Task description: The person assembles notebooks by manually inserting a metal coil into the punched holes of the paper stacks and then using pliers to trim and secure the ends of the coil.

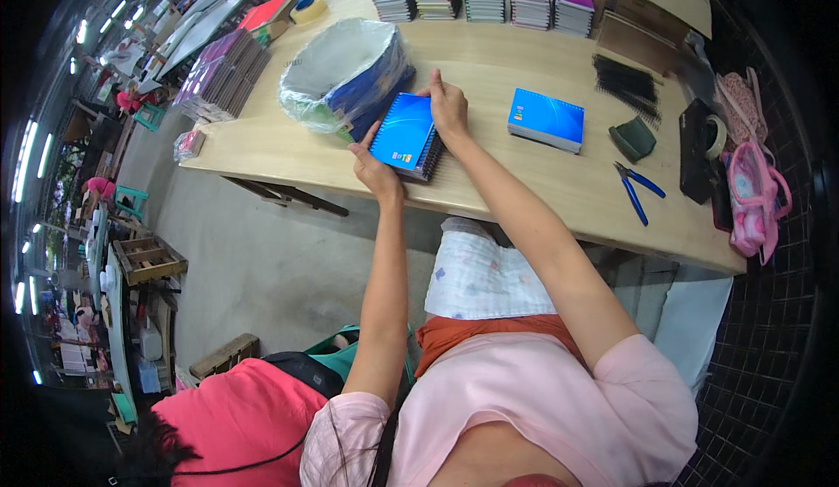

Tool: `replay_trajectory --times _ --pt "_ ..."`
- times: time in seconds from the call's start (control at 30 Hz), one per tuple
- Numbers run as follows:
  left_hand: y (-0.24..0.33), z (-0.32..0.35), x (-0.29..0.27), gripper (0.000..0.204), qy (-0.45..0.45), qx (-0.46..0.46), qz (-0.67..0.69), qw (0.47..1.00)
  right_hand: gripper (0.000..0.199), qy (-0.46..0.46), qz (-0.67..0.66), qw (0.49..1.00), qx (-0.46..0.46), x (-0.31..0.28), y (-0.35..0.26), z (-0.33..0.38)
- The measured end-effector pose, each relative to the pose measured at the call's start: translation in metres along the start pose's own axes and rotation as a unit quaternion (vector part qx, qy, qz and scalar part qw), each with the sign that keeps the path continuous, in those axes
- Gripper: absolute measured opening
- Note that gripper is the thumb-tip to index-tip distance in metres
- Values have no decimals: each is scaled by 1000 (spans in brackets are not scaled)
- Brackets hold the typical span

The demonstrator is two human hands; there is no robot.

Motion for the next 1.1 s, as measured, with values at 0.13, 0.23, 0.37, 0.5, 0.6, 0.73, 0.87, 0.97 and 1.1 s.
replay_trajectory --times 0.13,0.23,0.37,0.5,0.6,0.73,0.87,0.97,1.1 --pt "34 22 -12 45 106 322 -186 922 35 144 -58 967 -201 -42 -6 16" --pt "103 73 44 35 -47 350 -76 933 16 153 -71 951 -259 -122 -14 27" --pt "79 79 133 38 -313 4 -112 943 14 203 200 940 -188 -276 24 -37" --pt "-29 15 181 55 -295 102 -392 865 22 57 569 820 -1 -330 66 -94" --pt "-57 6 213 49 -383 -194 -432 793 21 26 660 750 -22 -352 101 -109" --pt "-80 -27 191 45 -377 -166 -436 800 15 -64 699 699 -141 -331 100 -120" --pt "-83 -17 199 41 -368 -139 -440 807 15 -31 683 699 -211 -361 119 -116" --pt "-80 -17 195 39 -365 -126 -433 815 14 -33 690 691 -212 -366 112 -114" --pt "-79 -19 194 38 -336 -92 -461 816 13 -18 696 688 -203 -372 104 -114"
Point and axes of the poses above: each hand's wrist, its own z-axis away from the middle knuckle, its own x-axis out of the palm, y = z × x, the point moved 2 cm from there along -z, towards the middle knuckle, and after that the axes turned 9 degrees about z, right-handed, at the moved point
